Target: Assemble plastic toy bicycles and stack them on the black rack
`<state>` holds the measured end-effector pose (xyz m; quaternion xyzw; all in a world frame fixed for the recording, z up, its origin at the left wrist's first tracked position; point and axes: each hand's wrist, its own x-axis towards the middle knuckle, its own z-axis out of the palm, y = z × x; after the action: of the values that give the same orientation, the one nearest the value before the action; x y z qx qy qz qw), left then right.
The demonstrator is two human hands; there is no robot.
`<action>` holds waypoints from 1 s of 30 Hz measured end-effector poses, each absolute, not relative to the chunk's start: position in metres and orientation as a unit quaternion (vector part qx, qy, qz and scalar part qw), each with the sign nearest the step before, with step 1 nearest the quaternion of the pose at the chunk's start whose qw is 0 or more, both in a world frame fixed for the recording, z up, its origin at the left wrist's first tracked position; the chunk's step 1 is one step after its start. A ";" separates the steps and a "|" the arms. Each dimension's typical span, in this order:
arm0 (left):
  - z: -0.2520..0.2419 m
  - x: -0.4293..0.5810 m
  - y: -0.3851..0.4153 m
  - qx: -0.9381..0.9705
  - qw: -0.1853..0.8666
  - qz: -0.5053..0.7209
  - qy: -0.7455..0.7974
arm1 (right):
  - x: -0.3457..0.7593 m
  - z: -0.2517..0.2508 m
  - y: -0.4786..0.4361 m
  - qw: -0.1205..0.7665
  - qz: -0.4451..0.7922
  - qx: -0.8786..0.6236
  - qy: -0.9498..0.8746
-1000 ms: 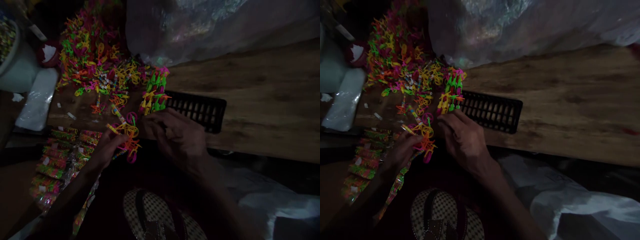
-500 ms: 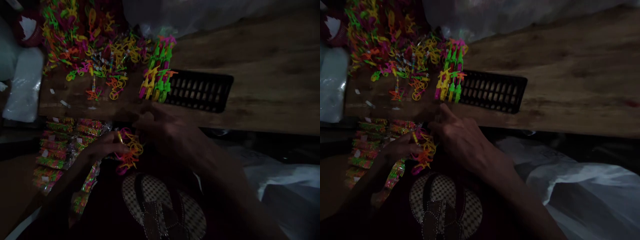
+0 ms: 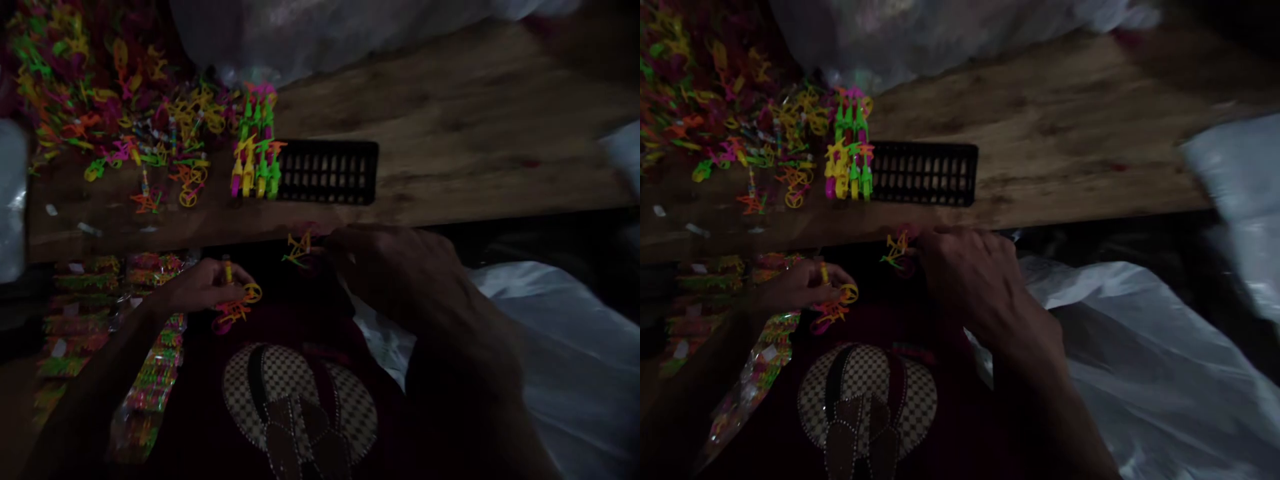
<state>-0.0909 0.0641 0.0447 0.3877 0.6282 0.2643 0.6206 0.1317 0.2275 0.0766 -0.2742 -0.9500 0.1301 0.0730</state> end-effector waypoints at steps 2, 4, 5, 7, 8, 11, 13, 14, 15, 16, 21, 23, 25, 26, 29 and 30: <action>0.048 -0.094 0.063 0.359 0.606 0.305 0.641 | 0.136 0.072 0.240 0.093 0.205 -0.274 -0.935; 0.053 -0.094 0.065 0.313 0.593 0.352 0.653 | 0.134 0.067 0.253 0.125 0.277 -0.267 -0.915; 0.056 -0.093 0.067 0.291 0.590 0.371 0.655 | 0.131 0.064 0.259 0.141 0.300 -0.266 -0.905; 0.065 -0.090 0.074 0.260 0.587 0.403 0.652 | 0.122 0.058 0.271 0.165 0.323 -0.281 -0.889; 0.070 -0.088 0.078 0.253 0.579 0.417 0.653 | 0.118 0.055 0.276 0.173 0.330 -0.295 -0.880; 0.084 -0.082 0.092 0.294 0.521 0.436 0.672 | 0.107 0.043 0.291 0.221 0.374 -0.336 -0.836; 0.093 -0.081 0.101 0.359 0.449 0.438 0.692 | 0.097 0.035 0.299 0.269 0.394 -0.342 -0.810; 0.097 -0.080 0.105 0.400 0.404 0.436 0.698 | 0.091 0.031 0.301 0.288 0.386 -0.343 -0.806; 0.100 -0.081 0.108 0.443 0.354 0.432 0.701 | 0.084 0.028 0.303 0.302 0.367 -0.346 -0.809; 0.104 -0.081 0.112 0.485 0.306 0.425 0.700 | 0.076 0.025 0.305 0.314 0.343 -0.346 -0.815; 0.105 -0.082 0.133 0.635 0.189 0.324 0.676 | 0.041 0.015 0.313 0.359 0.301 -0.297 -0.832; 0.098 -0.083 0.139 0.663 0.175 0.275 0.674 | 0.029 0.011 0.317 0.366 0.326 -0.302 -0.818; 0.090 -0.084 0.142 0.688 0.149 0.237 0.669 | 0.018 0.007 0.319 0.370 0.373 -0.307 -0.793; 0.086 -0.086 0.142 0.699 0.130 0.227 0.665 | 0.012 0.005 0.320 0.372 0.398 -0.305 -0.781; 0.080 -0.091 0.138 0.721 0.091 0.221 0.650 | -0.004 -0.001 0.319 0.383 0.438 -0.303 -0.755; 0.079 -0.093 0.137 0.726 0.087 0.224 0.644 | -0.008 -0.002 0.319 0.384 0.439 -0.306 -0.752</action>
<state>-0.0934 0.1368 0.0791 0.7261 0.6443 0.2238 0.0867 -0.0076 0.3188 -0.0025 -0.3061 -0.7524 0.4391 0.3839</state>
